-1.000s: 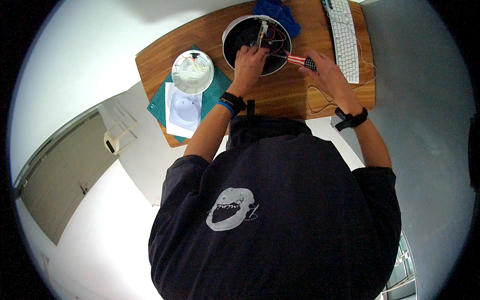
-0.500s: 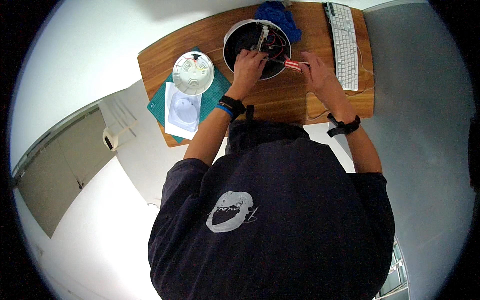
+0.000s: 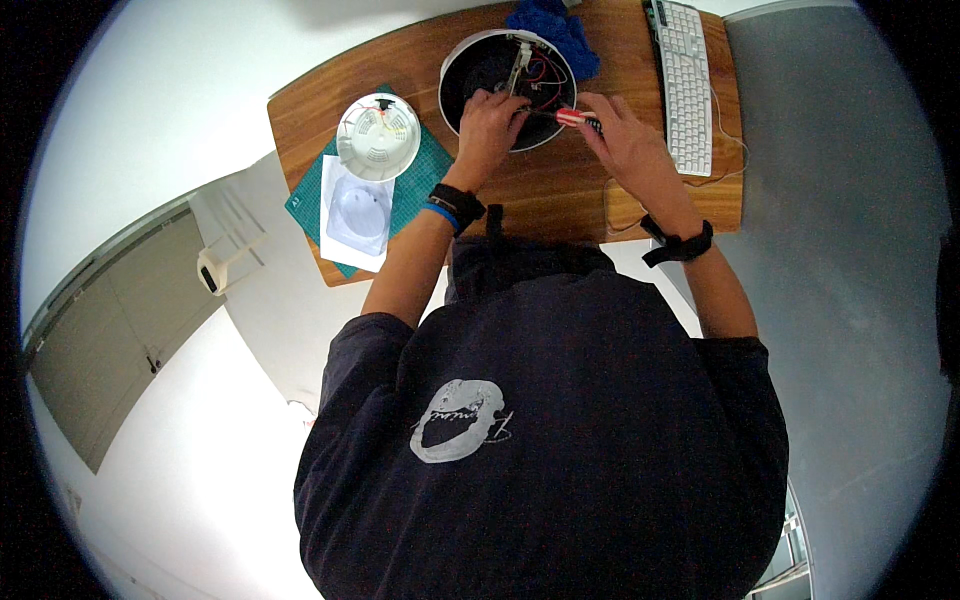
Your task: The person disassembles a white cylindrical appliance, removes the top cover, and wipes the interior with a blue cloth. They then use a screwdriver to adjust internal components and wires before placing the cover back on the device.
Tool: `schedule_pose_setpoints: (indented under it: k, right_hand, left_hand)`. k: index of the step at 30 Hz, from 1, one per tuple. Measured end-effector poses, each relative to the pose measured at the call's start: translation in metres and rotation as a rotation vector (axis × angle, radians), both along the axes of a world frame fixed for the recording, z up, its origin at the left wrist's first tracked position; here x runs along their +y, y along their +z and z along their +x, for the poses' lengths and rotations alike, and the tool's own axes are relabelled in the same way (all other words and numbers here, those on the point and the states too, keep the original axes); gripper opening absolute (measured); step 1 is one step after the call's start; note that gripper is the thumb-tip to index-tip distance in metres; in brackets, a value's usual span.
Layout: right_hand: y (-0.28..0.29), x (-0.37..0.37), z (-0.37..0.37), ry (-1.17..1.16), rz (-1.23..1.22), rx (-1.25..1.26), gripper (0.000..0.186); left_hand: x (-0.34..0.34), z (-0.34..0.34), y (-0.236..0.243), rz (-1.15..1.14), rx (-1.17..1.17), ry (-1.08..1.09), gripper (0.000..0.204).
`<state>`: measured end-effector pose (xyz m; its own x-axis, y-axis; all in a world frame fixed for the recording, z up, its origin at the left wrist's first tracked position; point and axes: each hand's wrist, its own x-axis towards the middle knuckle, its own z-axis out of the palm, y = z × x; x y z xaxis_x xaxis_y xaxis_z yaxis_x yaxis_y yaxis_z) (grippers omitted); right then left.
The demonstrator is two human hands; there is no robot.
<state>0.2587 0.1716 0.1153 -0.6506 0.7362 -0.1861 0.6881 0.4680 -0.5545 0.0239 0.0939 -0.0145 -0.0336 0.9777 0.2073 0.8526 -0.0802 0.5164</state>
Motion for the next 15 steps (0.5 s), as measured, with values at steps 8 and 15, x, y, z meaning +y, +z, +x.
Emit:
schedule_pose_setpoints:
  k: [8, 15]
  right_hand:
    - [-0.011, -0.003, 0.003, -0.07, -0.005, 0.019, 0.047]
    - [-0.031, 0.006, 0.015, 0.104, 0.248, 0.181, 0.049]
  left_hand:
    - [-0.001, 0.002, -0.002, 0.004, 0.011, 0.008, 0.025]
    - [0.001, 0.0, -0.007, 0.016, 0.015, 0.006, 0.025]
